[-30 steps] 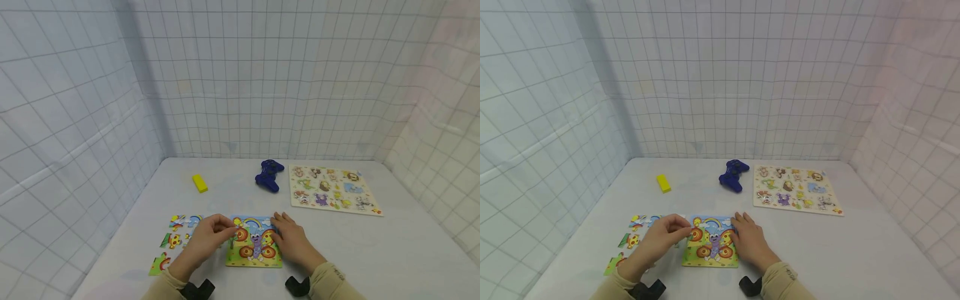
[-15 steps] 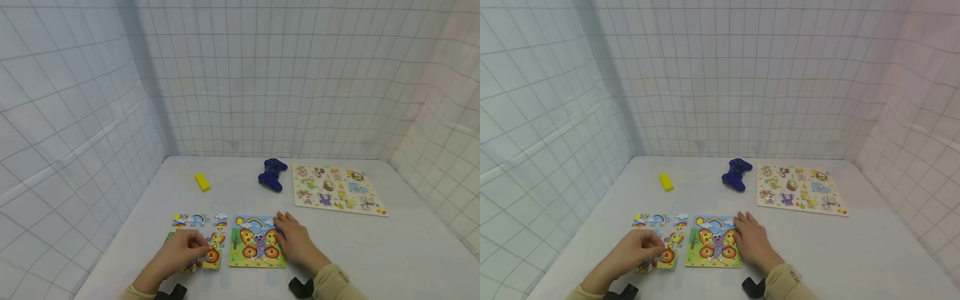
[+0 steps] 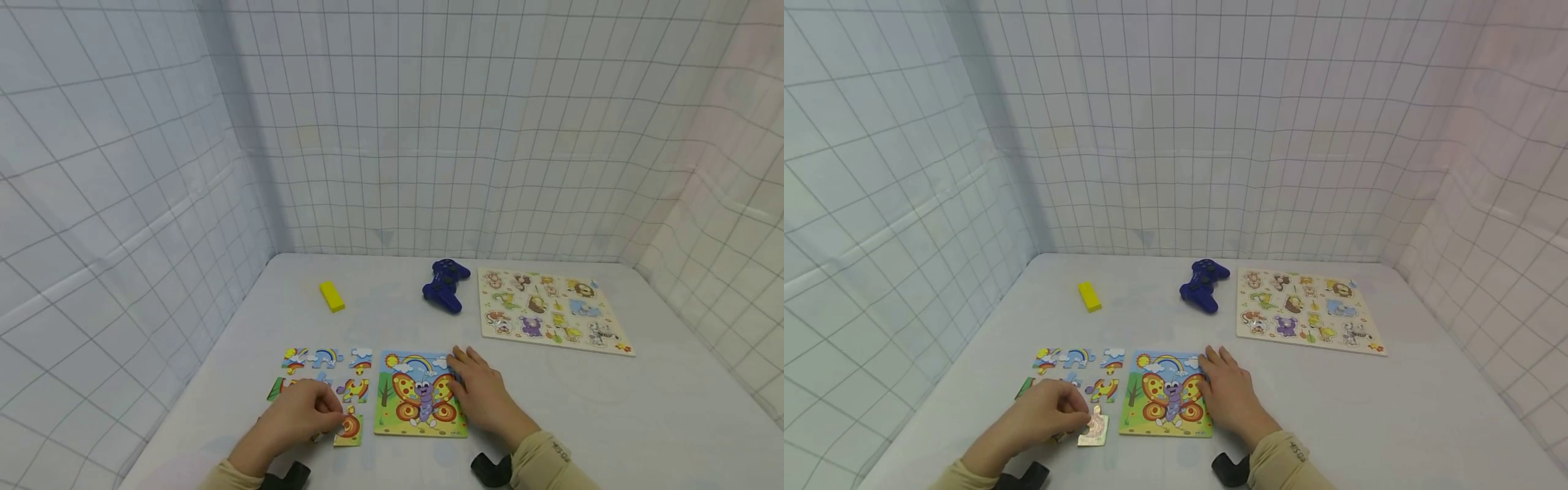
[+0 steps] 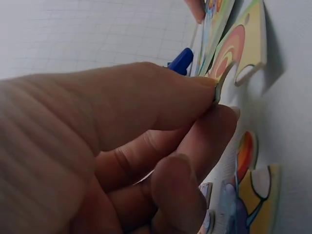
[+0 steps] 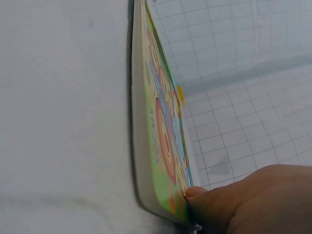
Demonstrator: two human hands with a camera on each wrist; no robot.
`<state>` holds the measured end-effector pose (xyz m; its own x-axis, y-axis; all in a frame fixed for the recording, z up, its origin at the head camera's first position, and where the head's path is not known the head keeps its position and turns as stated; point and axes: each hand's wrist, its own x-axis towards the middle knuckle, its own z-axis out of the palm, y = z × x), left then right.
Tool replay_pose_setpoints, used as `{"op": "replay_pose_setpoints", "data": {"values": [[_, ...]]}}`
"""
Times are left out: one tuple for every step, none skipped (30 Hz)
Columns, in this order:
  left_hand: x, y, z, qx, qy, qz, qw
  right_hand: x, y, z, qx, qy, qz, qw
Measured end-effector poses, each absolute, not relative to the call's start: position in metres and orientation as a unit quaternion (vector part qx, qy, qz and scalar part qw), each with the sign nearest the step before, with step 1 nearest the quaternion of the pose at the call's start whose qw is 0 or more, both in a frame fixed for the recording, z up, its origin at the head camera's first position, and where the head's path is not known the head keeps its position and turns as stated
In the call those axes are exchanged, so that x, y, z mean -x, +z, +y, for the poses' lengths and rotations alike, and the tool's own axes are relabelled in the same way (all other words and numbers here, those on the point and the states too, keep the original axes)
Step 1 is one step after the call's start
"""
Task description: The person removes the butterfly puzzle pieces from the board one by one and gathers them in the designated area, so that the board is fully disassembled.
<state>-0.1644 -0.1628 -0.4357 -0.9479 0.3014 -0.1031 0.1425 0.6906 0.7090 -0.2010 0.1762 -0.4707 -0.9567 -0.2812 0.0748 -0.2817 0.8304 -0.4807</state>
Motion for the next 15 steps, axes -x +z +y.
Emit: {"op": "replay_pose_setpoints", "data": {"values": [[0.165, -0.437, -0.162, -0.121, 0.364, 0.918, 0.101, 0.201, -0.471, 0.176, -0.146, 0.251, -0.957, 0.002], [0.166, -0.438, -0.161, -0.120, 0.357, 0.921, 0.096, 0.201, -0.472, 0.177, -0.145, 0.251, -0.957, 0.003], [0.166, -0.439, -0.161, -0.118, 0.352, 0.924, 0.092, 0.201, -0.472, 0.177, -0.144, 0.250, -0.957, 0.005], [0.166, -0.439, -0.160, -0.115, 0.347, 0.926, 0.092, 0.202, -0.472, 0.177, -0.144, 0.250, -0.957, 0.006], [0.167, -0.440, -0.159, -0.114, 0.341, 0.929, 0.090, 0.202, -0.473, 0.177, -0.143, 0.250, -0.957, 0.006], [0.167, -0.440, -0.158, -0.111, 0.337, 0.931, 0.089, 0.202, -0.473, 0.177, -0.143, 0.251, -0.957, 0.005], [0.167, -0.441, -0.157, -0.110, 0.335, 0.932, 0.088, 0.202, -0.473, 0.177, -0.143, 0.251, -0.957, 0.005], [0.167, -0.441, -0.157, -0.108, 0.334, 0.932, 0.087, 0.203, -0.473, 0.177, -0.143, 0.251, -0.957, 0.005], [0.167, -0.441, -0.156, -0.107, 0.330, 0.934, 0.085, 0.203, -0.473, 0.177, -0.143, 0.251, -0.957, 0.003], [0.166, -0.442, -0.154, -0.103, 0.327, 0.936, 0.081, 0.203, -0.473, 0.177, -0.142, 0.252, -0.957, 0.000], [0.166, -0.441, -0.153, -0.099, 0.327, 0.937, 0.075, 0.203, -0.473, 0.177, -0.141, 0.252, -0.957, -0.002], [0.165, -0.441, -0.151, -0.094, 0.328, 0.938, 0.069, 0.204, -0.473, 0.176, -0.141, 0.251, -0.958, -0.003], [0.164, -0.440, -0.149, -0.088, 0.325, 0.940, 0.061, 0.204, -0.473, 0.176, -0.140, 0.252, -0.958, -0.006], [0.163, -0.438, -0.147, -0.081, 0.320, 0.943, 0.050, 0.204, -0.473, 0.176, -0.140, 0.252, -0.958, -0.009], [0.162, -0.435, -0.145, -0.076, 0.315, 0.945, 0.037, 0.204, -0.473, 0.175, -0.139, 0.252, -0.958, -0.010]]}}
